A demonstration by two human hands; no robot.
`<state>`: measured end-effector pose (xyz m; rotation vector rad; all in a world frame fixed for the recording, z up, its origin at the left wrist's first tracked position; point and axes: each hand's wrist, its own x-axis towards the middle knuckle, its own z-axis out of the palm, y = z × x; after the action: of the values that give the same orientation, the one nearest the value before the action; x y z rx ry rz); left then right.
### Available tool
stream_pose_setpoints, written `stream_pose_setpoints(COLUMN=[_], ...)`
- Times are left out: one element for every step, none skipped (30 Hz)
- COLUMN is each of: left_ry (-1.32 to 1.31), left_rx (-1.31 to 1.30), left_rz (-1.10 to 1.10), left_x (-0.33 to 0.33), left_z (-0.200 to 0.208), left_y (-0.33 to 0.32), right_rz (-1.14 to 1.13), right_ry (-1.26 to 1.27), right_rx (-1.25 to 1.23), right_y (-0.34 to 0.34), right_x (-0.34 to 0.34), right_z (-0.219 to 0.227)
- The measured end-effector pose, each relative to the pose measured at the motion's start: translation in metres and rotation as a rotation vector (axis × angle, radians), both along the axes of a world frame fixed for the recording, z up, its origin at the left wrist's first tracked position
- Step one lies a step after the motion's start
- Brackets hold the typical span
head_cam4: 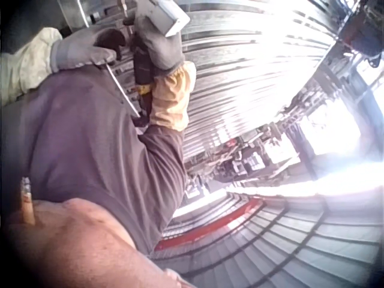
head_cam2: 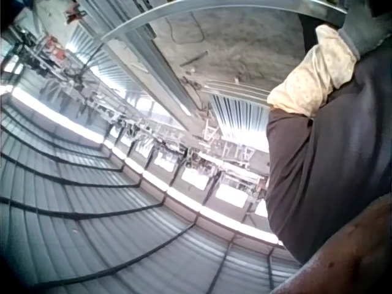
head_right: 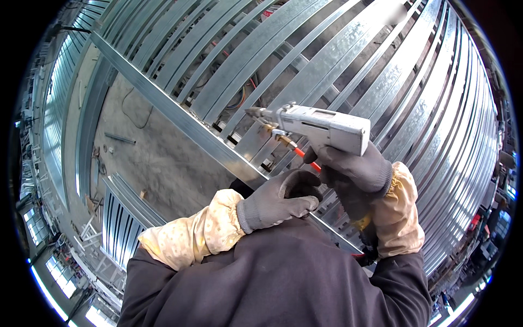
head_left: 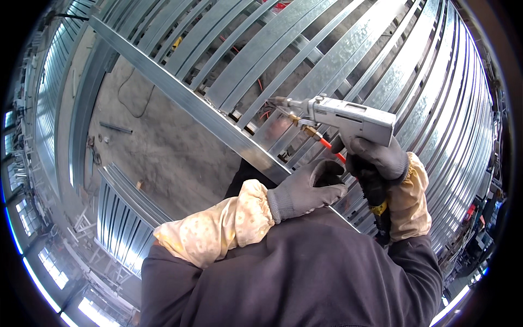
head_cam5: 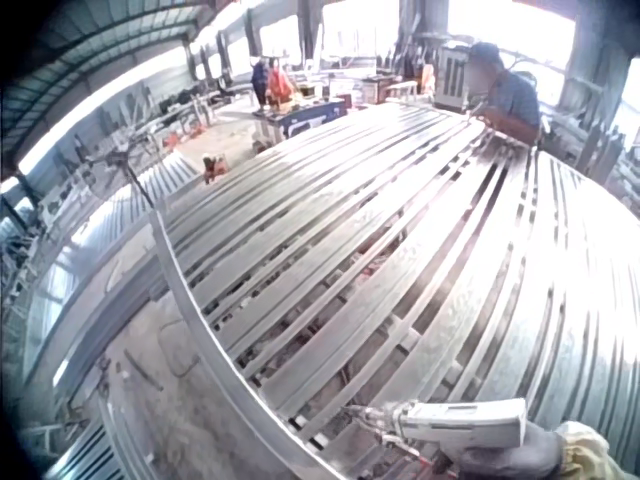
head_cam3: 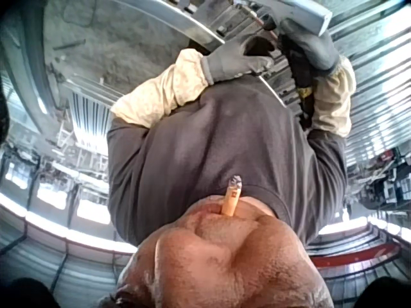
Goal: The person welds metal beams using a handheld welding torch, creating bright sparks and fusing the metal pieces together. The person holds the torch with one hand and stabilizes the workpiece with the other, moving along the seam to complete the weld.
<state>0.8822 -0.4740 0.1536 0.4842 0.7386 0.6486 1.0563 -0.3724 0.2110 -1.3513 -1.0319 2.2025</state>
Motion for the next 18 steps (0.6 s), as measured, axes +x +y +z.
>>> stream_pose_setpoints(left_ry=[0.029,0.058,0.063,0.068,0.073,0.067,0.056,0.044,0.029,0.017,0.019,0.017,0.034,0.017,0.014,0.075,0.135,0.096], left_rx=[-0.016,-0.032,-0.041,-0.049,-0.056,-0.038,-0.041,-0.042,-0.042,-0.044,-0.038,-0.029,-0.001,0.005,0.006,0.004,-0.002,0.007], left_rz=[-0.012,-0.023,-0.003,0.019,0.041,0.029,0.036,0.040,0.042,0.030,0.033,0.031,0.026,0.090,0.167,0.169,0.159,0.174], left_x=[-0.004,-0.008,-0.012,-0.015,-0.019,-0.023,-0.025,-0.026,-0.026,-0.025,-0.026,-0.027,-0.029,-0.029,-0.033,-0.038,-0.039,-0.041], left_z=[0.003,0.006,0.009,0.010,0.011,0.011,0.012,0.015,0.018,0.018,0.023,0.028,0.028,0.023,0.021,0.030,0.038,0.037], left_y=[-0.001,-0.003,-0.005,-0.008,-0.009,-0.011,-0.012,-0.013,-0.015,-0.015,-0.016,-0.018,-0.022,-0.031,-0.041,-0.044,-0.046,-0.050], right_rz=[0.001,0.001,0.002,-0.019,-0.047,-0.077,-0.111,-0.120,-0.147,-0.180,-0.201,-0.205,-0.201,-0.194,-0.188,-0.190,-0.217,-0.220], right_ry=[-0.011,-0.022,-0.033,-0.031,-0.070,-0.110,-0.147,-0.152,-0.136,-0.125,-0.097,-0.149,-0.170,-0.177,-0.163,-0.178,-0.195,-0.266], right_rx=[0.005,0.011,0.017,0.039,0.086,0.134,0.183,0.248,0.247,0.254,0.268,0.299,0.351,0.408,0.435,0.466,0.471,0.460], right_y=[0.000,0.000,-0.001,-0.002,-0.004,-0.006,-0.008,-0.009,-0.011,-0.015,-0.016,-0.019,-0.021,-0.022,-0.023,-0.025,-0.029,-0.031], right_x=[0.002,0.005,0.008,0.010,0.010,0.011,0.013,0.018,0.026,0.037,0.042,0.046,0.048,0.049,0.048,0.048,0.054,0.062], right_z=[0.004,0.009,0.014,0.018,0.023,0.029,0.035,0.040,0.047,0.053,0.062,0.073,0.083,0.091,0.095,0.104,0.113,0.121])
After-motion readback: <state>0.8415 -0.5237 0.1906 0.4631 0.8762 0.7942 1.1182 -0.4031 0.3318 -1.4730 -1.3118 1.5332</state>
